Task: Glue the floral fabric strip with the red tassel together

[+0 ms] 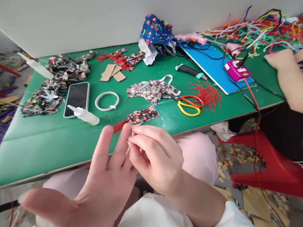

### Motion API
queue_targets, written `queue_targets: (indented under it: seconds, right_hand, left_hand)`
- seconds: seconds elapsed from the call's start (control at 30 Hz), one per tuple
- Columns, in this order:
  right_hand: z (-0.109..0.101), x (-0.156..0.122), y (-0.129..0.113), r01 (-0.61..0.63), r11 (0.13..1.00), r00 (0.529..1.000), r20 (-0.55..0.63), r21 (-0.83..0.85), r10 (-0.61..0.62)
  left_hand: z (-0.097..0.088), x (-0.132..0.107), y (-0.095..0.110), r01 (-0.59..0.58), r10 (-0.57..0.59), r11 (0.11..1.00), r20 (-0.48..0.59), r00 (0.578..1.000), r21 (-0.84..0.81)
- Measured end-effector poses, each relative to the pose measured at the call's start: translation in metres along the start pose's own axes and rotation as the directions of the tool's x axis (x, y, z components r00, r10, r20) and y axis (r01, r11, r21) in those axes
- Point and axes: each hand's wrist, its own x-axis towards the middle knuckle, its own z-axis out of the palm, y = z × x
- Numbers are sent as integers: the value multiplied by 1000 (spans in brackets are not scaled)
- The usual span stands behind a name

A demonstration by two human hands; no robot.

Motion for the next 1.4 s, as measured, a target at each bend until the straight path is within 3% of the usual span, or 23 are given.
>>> queue_targets:
  seconds: [0.27, 0.67, 0.77, 0.87, 0.93, 1.0, 1.07, 1.17, 1.27, 1.33, 1.4]
  right_hand:
    - [4, -1, -2, -27, 998, 999, -18, -49, 26]
    - [1, -2, -2, -38, 999, 999, -10, 2, 38]
    - [-2, -5, 2, -125, 981, 992, 10, 149, 125]
    - [-7, -13, 15, -288, 901, 958, 87, 325, 275]
    - [-10, -23, 28, -376, 861, 927, 138, 342, 350]
    - [-11, -36, 43, -492, 827, 867, 238, 273, 437]
    - [-13, -50, 55, -592, 775, 793, 337, 223, 508]
    - [-17, -66, 67, -604, 778, 756, 433, 174, 490]
    - [-22, -70, 74, -583, 806, 723, 519, 104, 456]
    - [-23, -65, 78, -557, 829, 708, 548, 43, 447]
    - [-20, -54, 84, -519, 855, 726, 526, -6, 444]
  left_hand:
    - [-2, 2, -5, -48, 45, 997, 48, 998, 58]
    - [-6, 3, -3, -61, 61, 997, 10, 998, 45]
    - [-10, 8, -2, -91, 108, 984, -104, 989, 152]
    - [-25, 11, 1, -64, 197, 926, -332, 923, 372]
    - [-38, 11, 6, -21, 283, 851, -424, 860, 525]
    - [-52, 8, 13, 71, 323, 747, -454, 830, 661]
    - [-63, 5, 20, 218, 315, 552, -443, 839, 805]
    - [-75, 8, 30, 325, 190, 222, -368, 910, 919]
    - [-83, 24, 37, 191, 95, -75, -183, 978, 979]
    - [-86, 39, 36, 55, 63, -266, -40, 997, 962]
    - [-89, 54, 31, -75, 3, -399, 83, 997, 914]
